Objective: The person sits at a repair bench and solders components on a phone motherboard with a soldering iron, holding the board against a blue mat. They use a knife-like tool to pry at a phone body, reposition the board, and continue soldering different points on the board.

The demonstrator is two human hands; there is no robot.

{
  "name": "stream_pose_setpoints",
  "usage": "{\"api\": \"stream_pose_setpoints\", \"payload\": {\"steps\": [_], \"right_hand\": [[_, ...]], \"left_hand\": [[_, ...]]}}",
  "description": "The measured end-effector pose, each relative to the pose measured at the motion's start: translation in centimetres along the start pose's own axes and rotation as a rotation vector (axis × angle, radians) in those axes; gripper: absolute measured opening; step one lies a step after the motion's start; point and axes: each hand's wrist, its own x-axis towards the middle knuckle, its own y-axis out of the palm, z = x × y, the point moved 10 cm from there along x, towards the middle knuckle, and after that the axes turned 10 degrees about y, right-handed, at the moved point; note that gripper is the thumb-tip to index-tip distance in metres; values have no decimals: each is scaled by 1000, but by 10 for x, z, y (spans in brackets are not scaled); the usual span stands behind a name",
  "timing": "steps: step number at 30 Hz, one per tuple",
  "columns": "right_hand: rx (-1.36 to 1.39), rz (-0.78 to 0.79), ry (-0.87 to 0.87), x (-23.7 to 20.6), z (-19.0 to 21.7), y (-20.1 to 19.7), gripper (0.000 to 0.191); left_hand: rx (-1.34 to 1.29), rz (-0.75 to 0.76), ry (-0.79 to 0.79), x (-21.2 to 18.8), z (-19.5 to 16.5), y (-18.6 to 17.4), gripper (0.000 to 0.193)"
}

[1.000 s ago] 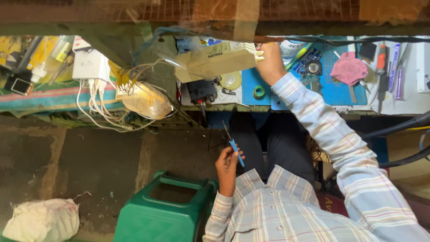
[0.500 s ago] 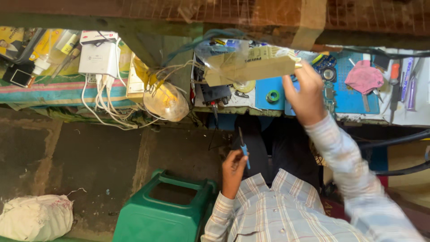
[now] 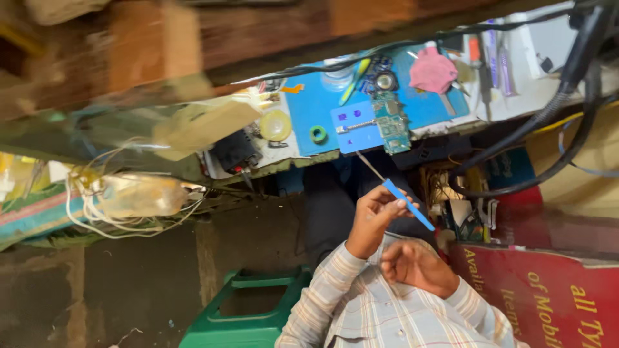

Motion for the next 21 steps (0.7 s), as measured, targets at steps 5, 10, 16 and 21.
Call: {"api": "stream_pose_setpoints", "payload": {"steps": [5, 10, 16, 21], "right_hand": [[62, -129, -425, -25, 29, -31, 37], [-188, -480, -938, -81, 60, -44, 28], [-432, -725, -1253, -120, 87, -42, 40], [-457, -791, -1305, -145, 122, -41, 34]], "left_hand": [[-420, -21, -228, -12, 56, 29, 16], [-336, 74, -285, -28, 101, 53, 20], [-411, 259, -236, -16, 133, 77, 21], [-528, 187, -329, -18, 146, 104, 55]]}}
